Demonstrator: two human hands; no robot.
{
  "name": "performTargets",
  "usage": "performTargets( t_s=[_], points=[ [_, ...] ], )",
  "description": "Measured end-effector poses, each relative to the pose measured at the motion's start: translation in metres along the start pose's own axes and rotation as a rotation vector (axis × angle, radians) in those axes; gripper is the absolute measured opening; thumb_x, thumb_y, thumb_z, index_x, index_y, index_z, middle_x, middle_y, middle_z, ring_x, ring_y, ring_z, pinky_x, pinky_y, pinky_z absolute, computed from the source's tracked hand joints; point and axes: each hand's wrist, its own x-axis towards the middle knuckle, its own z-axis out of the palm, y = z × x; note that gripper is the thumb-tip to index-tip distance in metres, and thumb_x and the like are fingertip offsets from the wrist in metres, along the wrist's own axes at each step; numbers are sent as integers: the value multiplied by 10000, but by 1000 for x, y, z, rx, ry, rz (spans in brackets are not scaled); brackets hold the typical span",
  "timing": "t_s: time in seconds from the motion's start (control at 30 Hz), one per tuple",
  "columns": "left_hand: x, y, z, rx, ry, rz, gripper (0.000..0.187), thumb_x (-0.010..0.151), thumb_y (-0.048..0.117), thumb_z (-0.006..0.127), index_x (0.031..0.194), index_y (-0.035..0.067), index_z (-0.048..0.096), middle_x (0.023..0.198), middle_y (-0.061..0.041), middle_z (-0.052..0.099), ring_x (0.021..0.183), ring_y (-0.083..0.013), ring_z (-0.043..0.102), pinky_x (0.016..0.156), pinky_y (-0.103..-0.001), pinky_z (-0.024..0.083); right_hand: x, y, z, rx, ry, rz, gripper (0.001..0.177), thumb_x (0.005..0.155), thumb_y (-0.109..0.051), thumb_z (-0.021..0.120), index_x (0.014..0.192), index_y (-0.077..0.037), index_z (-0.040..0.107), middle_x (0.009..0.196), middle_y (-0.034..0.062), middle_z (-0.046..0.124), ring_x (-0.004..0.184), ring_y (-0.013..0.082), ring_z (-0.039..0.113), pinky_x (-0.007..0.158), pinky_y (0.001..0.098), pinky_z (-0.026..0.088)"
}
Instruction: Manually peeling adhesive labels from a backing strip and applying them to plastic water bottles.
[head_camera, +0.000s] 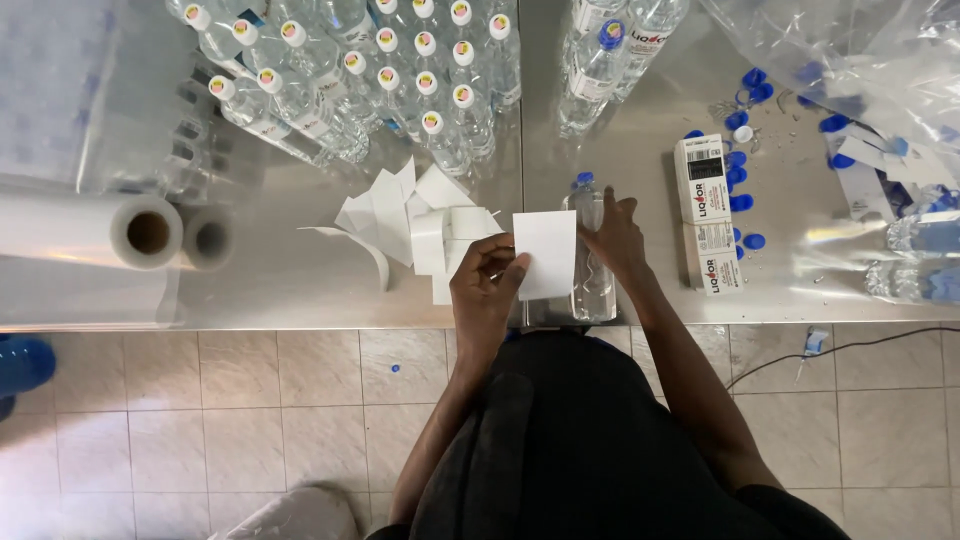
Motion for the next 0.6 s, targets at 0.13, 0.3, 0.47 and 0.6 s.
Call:
performTargets(
  t_s=[0.13, 0.3, 0.47, 0.6],
  points=[
    [5, 9, 9, -2, -32, 1, 332, 1038, 176, 798, 1321, 28, 706, 1034, -119, 740, 1008, -180, 727, 865, -391, 637, -61, -45, -79, 35, 51, -58, 886, 1023, -347, 737, 1702, 15, 297, 1622, 352, 312, 1324, 671, 558, 1005, 830, 523],
    [7, 5, 24, 22, -73, -1, 319, 1016, 187, 821, 1265, 8, 734, 1028, -156, 733, 977, -224, 730, 887, -421, 634, -141, -68, -153, 119, 691, -932, 314, 1049, -234, 790, 1300, -46, 801, 1416, 190, 703, 1332, 455, 668, 1123, 553, 567],
    [1, 17, 46, 6, -177, 10, 326, 998, 191, 847, 1255, 15, 752, 1007, -132, 741, 958, -178, 725, 864, -383, 635, -163, -99, -185, -16, 683, -998, 368, 980, -334, 850, 1275, -116, 822, 1395, 112, 762, 1309, 382, 706, 1166, 529, 550],
    [-3, 17, 54, -107, -196, 12, 308, 965, 142, 870, 1211, 4, 749, 990, -110, 754, 963, -143, 732, 897, -351, 637, -173, -90, -195, 282, 457, -916, 319, 940, -151, 865, 1227, -28, 803, 1163, 168, 811, 1085, 436, 776, 990, 556, 631]
  ],
)
